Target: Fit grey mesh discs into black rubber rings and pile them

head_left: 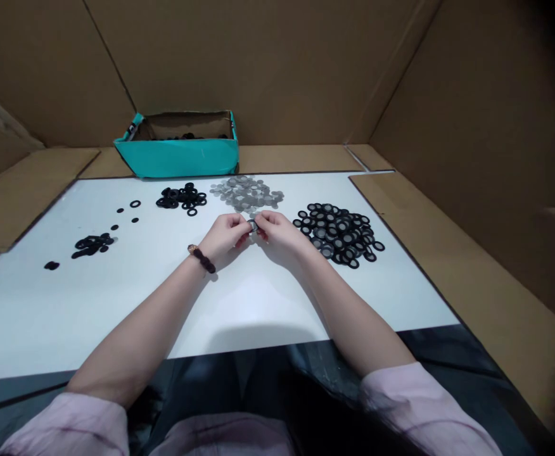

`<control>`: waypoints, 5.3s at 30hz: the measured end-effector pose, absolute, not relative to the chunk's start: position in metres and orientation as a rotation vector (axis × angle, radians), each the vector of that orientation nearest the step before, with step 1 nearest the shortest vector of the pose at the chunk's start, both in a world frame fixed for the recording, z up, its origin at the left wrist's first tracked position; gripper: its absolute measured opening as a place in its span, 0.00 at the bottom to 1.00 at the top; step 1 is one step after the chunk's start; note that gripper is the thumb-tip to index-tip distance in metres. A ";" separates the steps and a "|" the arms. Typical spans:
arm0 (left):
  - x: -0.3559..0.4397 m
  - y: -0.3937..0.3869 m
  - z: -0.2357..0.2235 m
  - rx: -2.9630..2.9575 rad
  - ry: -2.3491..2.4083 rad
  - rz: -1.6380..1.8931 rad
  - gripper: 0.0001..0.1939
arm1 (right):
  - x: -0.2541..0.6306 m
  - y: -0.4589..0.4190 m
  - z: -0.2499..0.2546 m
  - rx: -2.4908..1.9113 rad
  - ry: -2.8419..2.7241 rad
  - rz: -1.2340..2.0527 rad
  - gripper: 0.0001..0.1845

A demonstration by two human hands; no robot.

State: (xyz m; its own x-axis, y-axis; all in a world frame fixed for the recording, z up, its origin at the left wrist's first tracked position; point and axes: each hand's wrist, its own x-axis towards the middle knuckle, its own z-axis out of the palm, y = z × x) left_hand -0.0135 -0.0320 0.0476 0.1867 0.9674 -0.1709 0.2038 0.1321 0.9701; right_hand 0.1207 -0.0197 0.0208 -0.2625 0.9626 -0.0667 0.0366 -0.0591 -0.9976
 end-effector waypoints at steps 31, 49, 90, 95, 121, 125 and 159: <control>-0.015 -0.026 0.043 1.444 1.306 1.022 0.04 | 0.108 -0.024 0.017 -0.999 -1.388 1.178 0.08; -0.019 -0.025 0.041 1.613 1.290 1.054 0.06 | 0.112 -0.019 0.019 -1.049 -1.353 1.039 0.06; -0.010 -0.027 0.037 1.186 1.179 1.091 0.03 | 0.100 -0.028 0.020 -0.997 -1.252 1.179 0.07; -0.008 -0.028 0.034 1.254 1.241 1.069 0.05 | 0.097 -0.027 0.016 -0.992 -1.275 1.077 0.05; -0.016 -0.021 0.029 1.224 1.096 0.726 0.04 | 0.110 -0.023 0.013 -1.098 -1.390 1.230 0.09; -0.010 -0.020 0.020 1.103 1.129 0.962 0.05 | 0.106 -0.026 0.011 -1.177 -1.514 1.031 0.07; -0.005 -0.019 0.014 1.039 1.018 1.036 0.06 | 0.108 -0.029 0.012 -1.210 -1.631 0.728 0.08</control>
